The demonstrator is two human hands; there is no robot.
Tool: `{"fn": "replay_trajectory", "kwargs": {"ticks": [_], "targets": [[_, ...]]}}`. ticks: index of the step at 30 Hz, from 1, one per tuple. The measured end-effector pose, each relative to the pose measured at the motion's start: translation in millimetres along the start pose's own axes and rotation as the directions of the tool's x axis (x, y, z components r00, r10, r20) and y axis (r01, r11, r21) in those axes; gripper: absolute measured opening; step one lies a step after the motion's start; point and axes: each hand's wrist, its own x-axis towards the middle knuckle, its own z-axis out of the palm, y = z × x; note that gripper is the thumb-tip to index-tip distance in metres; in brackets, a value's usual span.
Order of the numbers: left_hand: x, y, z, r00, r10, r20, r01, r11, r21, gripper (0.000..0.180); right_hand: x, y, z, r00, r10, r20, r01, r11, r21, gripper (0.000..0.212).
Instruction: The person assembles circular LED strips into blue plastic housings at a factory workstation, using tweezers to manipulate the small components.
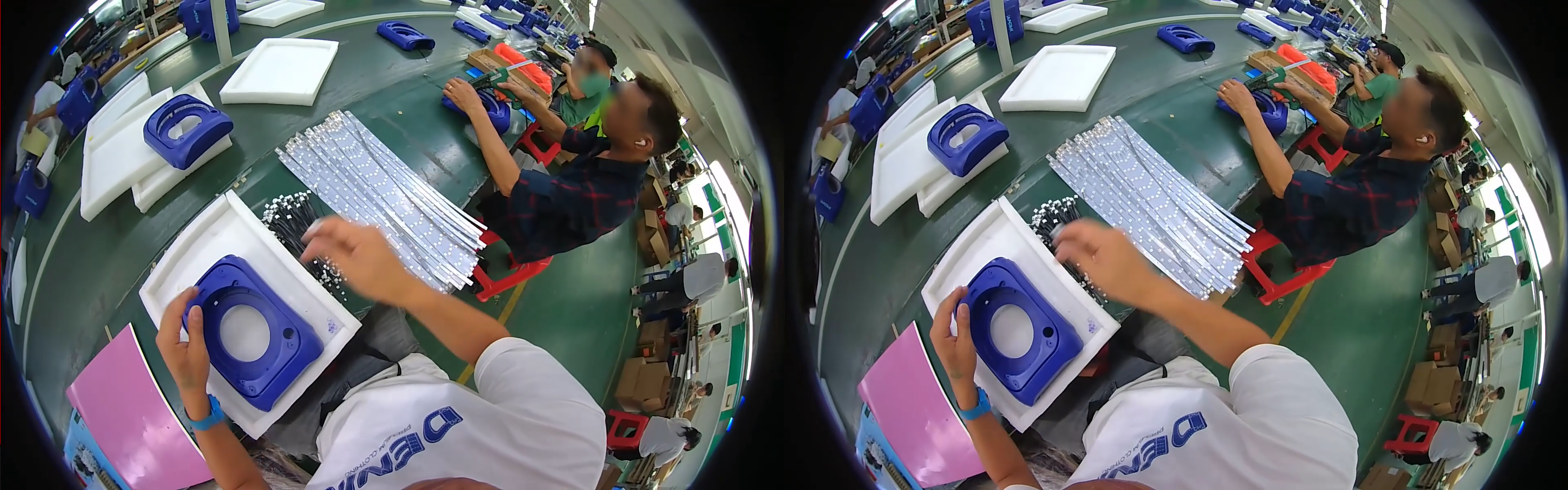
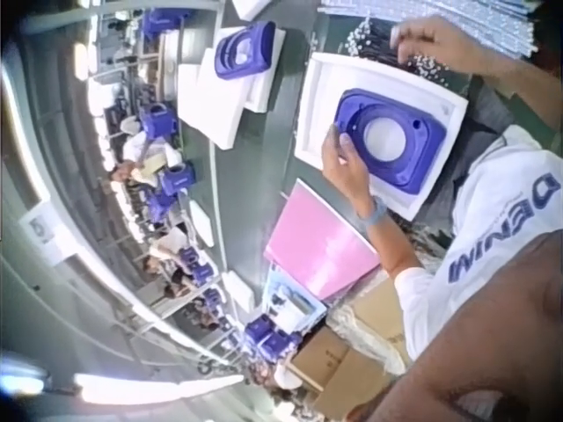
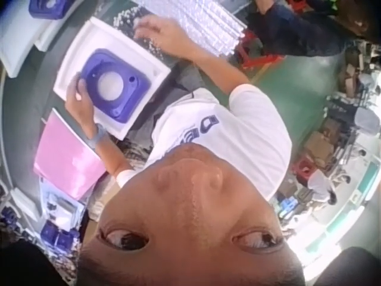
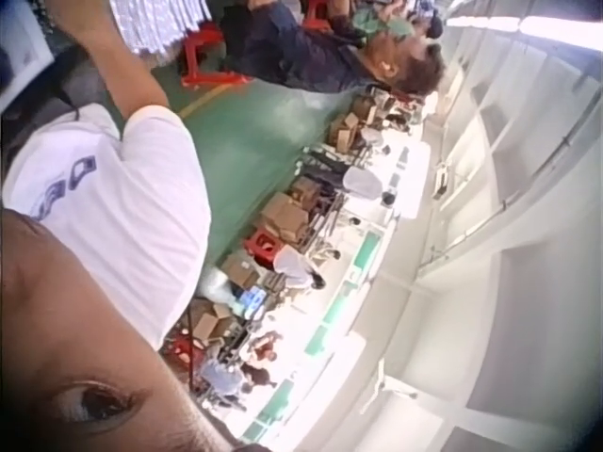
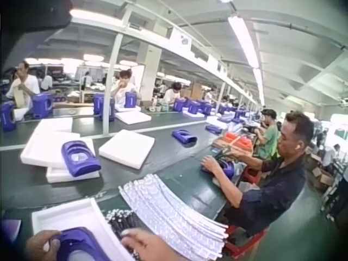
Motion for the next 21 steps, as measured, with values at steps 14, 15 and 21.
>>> {"fn": "replay_trajectory", "kwargs": {"ticks": [14, 15, 21], "targets": [[-13.3, 10.7, -1.9, 0.939, -0.341, -0.044, 0.255, 0.776, -0.577, 0.036, -10.4, 37.9, 25.5, 0.894, -0.442, -0.079, 0.358, 0.808, -0.469, 0.012], [-17.4, -6.1, -3.4, 0.933, -0.349, -0.086, 0.258, 0.818, -0.515, 0.034, -7.4, 44.4, 16.5, 0.897, -0.425, -0.123, 0.303, 0.792, -0.53, 0.011], [-30.7, -59.3, 3.7, 0.823, -0.505, -0.261, 0.373, 0.826, -0.422, 0.03, -1.3, 81.8, -10.5, 0.97, -0.214, -0.111, 0.039, 0.594, -0.804, 0.011]]}}
